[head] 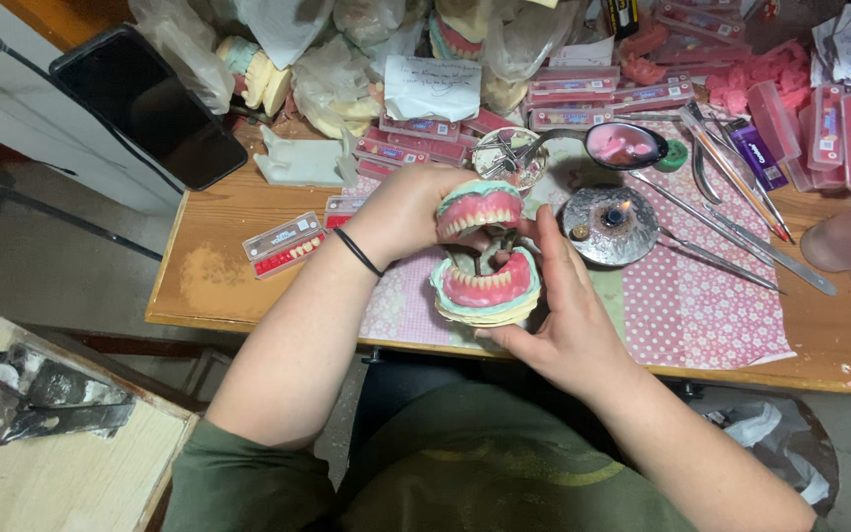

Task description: The person uses a metal tool to apply and smooth pink wax onto a dental mold mounted on an articulator. They then pick up individual artificial teeth from a plastic tray and place them into the wax on the mold, adjusting their position with the tool.

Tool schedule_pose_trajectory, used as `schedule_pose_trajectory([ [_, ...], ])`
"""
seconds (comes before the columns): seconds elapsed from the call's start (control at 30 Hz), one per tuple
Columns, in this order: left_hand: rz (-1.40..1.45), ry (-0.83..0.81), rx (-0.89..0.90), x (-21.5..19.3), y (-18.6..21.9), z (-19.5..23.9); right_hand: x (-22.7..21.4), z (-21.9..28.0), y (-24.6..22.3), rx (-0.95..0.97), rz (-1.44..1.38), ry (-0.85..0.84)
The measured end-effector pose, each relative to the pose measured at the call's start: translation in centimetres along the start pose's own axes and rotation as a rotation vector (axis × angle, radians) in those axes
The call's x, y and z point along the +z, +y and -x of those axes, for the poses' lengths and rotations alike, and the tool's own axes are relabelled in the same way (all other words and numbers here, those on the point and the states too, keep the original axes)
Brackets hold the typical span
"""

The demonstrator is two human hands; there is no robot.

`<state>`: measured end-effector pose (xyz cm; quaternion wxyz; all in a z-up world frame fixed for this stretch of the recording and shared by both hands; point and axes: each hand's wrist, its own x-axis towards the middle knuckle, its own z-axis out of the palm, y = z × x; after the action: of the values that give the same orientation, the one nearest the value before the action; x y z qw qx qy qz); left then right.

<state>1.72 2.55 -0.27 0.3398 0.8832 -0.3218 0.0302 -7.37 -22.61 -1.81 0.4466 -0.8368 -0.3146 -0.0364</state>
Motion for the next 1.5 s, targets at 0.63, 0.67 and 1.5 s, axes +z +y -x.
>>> schedule_pose_trajectory([
  [0.63, 0.112, 0.024, -0.050, 0.2, -0.4, 0.7, 0.1, 0.5, 0.3, 0.004, 0.034, 0.028],
  [0.67, 0.088, 0.017, -0.043, 0.1, -0.5, 0.7, 0.1, 0.5, 0.3, 0.008, 0.017, 0.030],
  [1.5, -0.621, 0.571, -0.207, -5.0, 2.3, 15.5, -5.7, 9.8, 11.3, 0.265, -0.225, 0.660],
])
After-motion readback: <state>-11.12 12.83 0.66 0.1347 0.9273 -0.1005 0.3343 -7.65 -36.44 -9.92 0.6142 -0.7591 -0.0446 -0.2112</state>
